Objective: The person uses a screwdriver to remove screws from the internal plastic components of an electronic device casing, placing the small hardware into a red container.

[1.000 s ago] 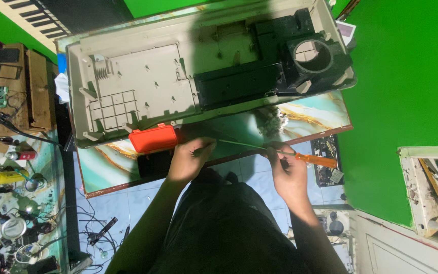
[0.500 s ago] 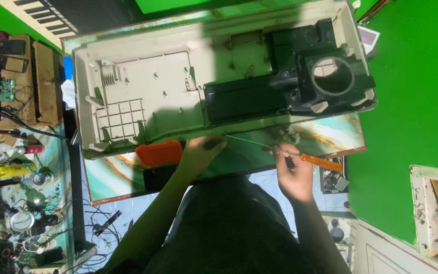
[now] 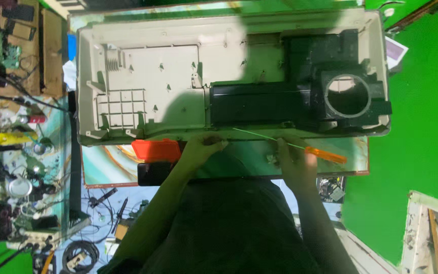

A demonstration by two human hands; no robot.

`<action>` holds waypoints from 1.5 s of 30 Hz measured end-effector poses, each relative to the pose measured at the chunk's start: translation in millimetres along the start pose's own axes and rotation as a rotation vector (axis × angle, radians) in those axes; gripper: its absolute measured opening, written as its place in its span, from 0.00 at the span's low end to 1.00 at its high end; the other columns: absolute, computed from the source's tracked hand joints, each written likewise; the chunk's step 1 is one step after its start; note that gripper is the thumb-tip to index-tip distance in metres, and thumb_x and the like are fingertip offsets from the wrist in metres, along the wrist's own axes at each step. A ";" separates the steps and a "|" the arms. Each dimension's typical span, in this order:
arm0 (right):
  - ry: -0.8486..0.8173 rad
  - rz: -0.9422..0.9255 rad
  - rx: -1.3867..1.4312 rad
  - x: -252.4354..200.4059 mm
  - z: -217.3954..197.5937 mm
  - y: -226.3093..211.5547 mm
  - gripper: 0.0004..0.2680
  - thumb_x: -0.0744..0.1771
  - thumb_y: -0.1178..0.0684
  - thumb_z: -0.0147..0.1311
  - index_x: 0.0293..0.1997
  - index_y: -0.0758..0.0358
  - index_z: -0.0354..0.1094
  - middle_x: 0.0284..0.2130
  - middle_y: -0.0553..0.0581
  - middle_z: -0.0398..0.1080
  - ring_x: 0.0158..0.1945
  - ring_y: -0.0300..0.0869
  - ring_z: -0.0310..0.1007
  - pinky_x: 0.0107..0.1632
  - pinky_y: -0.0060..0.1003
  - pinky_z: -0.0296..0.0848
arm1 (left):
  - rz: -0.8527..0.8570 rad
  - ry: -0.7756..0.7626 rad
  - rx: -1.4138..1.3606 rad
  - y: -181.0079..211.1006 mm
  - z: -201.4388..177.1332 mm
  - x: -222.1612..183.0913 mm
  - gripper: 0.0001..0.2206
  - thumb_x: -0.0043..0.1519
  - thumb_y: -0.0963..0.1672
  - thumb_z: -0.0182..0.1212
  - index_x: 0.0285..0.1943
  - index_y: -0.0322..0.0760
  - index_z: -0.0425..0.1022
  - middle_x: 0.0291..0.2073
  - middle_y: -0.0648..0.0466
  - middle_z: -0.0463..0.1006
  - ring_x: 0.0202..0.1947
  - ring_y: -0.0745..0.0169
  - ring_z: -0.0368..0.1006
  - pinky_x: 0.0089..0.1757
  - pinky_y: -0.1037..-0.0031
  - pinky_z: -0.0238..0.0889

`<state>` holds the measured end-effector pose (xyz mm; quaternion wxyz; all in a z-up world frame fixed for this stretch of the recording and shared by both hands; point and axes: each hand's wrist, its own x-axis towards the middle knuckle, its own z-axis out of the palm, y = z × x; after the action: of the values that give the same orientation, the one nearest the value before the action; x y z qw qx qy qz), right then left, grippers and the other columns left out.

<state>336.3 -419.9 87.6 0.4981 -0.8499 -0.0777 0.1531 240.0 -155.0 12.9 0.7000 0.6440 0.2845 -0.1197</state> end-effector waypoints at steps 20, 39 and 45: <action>-0.224 -0.012 -0.108 49.6 -8.5 -21.2 0.10 0.72 0.48 0.49 0.52 0.60 0.74 0.39 0.55 0.78 0.41 0.39 0.80 0.44 0.36 0.77 | 0.171 0.186 0.545 23.3 10.8 51.5 0.12 0.60 0.47 0.65 0.47 0.40 0.84 0.40 0.47 0.85 0.41 0.53 0.82 0.44 0.67 0.72; -0.330 0.018 -0.295 47.7 23.3 -3.7 0.12 0.70 0.45 0.48 0.51 0.58 0.75 0.24 0.56 0.74 0.24 0.42 0.73 0.30 0.40 0.72 | 0.071 0.019 0.707 2.5 15.9 92.6 0.11 0.57 0.45 0.65 0.47 0.43 0.86 0.42 0.46 0.85 0.44 0.49 0.81 0.48 0.63 0.72; -0.426 0.122 -0.475 48.1 31.8 13.8 0.14 0.72 0.42 0.46 0.50 0.59 0.75 0.23 0.58 0.72 0.24 0.44 0.72 0.30 0.41 0.71 | 0.040 0.000 0.700 6.4 15.4 90.4 0.12 0.59 0.46 0.64 0.49 0.43 0.85 0.44 0.47 0.85 0.45 0.50 0.81 0.49 0.63 0.72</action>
<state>370.5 -386.8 52.3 0.2482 -0.8944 -0.1629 0.3345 320.4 -151.1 -31.6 0.4390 0.8504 0.2137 -0.1960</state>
